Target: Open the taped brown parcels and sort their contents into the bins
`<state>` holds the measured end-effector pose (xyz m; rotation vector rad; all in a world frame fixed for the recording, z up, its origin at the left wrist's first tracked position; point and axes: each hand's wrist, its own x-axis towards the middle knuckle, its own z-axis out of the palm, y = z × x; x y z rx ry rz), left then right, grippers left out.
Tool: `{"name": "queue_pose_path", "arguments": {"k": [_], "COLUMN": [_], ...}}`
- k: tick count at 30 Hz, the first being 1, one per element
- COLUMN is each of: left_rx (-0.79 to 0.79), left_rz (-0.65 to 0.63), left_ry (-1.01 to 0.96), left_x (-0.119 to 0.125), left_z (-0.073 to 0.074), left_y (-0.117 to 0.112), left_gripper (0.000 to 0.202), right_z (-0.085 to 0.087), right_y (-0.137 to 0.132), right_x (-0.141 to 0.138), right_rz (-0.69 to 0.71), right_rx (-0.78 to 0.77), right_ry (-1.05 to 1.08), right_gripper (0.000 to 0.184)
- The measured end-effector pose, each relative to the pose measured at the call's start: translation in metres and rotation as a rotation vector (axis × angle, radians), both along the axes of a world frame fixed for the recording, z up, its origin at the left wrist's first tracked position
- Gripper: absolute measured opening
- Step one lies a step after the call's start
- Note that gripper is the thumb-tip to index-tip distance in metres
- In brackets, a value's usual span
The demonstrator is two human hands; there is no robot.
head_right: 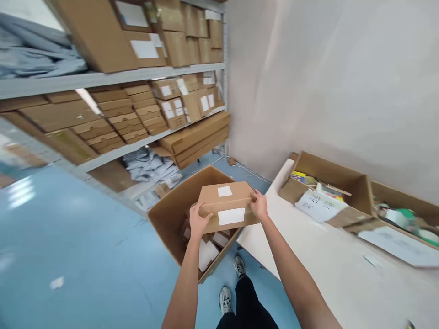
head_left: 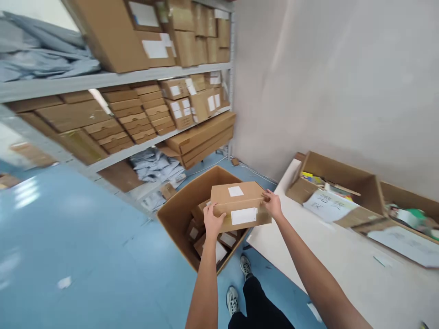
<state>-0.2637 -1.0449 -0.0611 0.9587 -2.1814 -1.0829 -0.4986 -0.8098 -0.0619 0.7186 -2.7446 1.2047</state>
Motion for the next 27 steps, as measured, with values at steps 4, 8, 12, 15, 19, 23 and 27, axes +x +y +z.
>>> {"name": "queue_pose_path", "arguments": {"k": [4,8,12,15,19,23,27], "left_rx": [-0.035,-0.021,0.041,0.079,0.03,0.002,-0.072], "left_rz": [-0.162,-0.354,-0.542,-0.617,-0.635,-0.583,-0.506], "left_ry": [0.092,0.104,-0.027,-0.204,-0.339,-0.385,-0.383], "left_x": [-0.034,-0.066,-0.072,-0.06,-0.049,-0.057,-0.068], "left_z": [0.008,-0.006,-0.051,-0.094,-0.128,-0.116,-0.078], "left_y": [0.06,0.144,0.23,0.277,0.308,0.324,0.358], "left_gripper": [0.057,0.053,0.06,0.066,0.081,0.076,0.07], "right_z": [0.018,0.009,-0.039,-0.086,-0.125,-0.13,-0.129], "right_y": [0.104,0.214,0.302,0.341,0.366,0.383,0.414], "right_x": [0.019,0.046,0.098,0.144,0.182,0.177,0.158], "right_rz": [-0.215,-0.39,-0.539,-0.533,-0.365,-0.302,-0.266], "right_rx": [-0.11,-0.081,0.117,0.348,0.48,0.446,0.3], "right_ry": [0.022,0.036,-0.068,-0.244,-0.348,-0.394,-0.425], "right_gripper": [0.043,0.045,0.053,0.066,0.089,0.092,0.087]}}
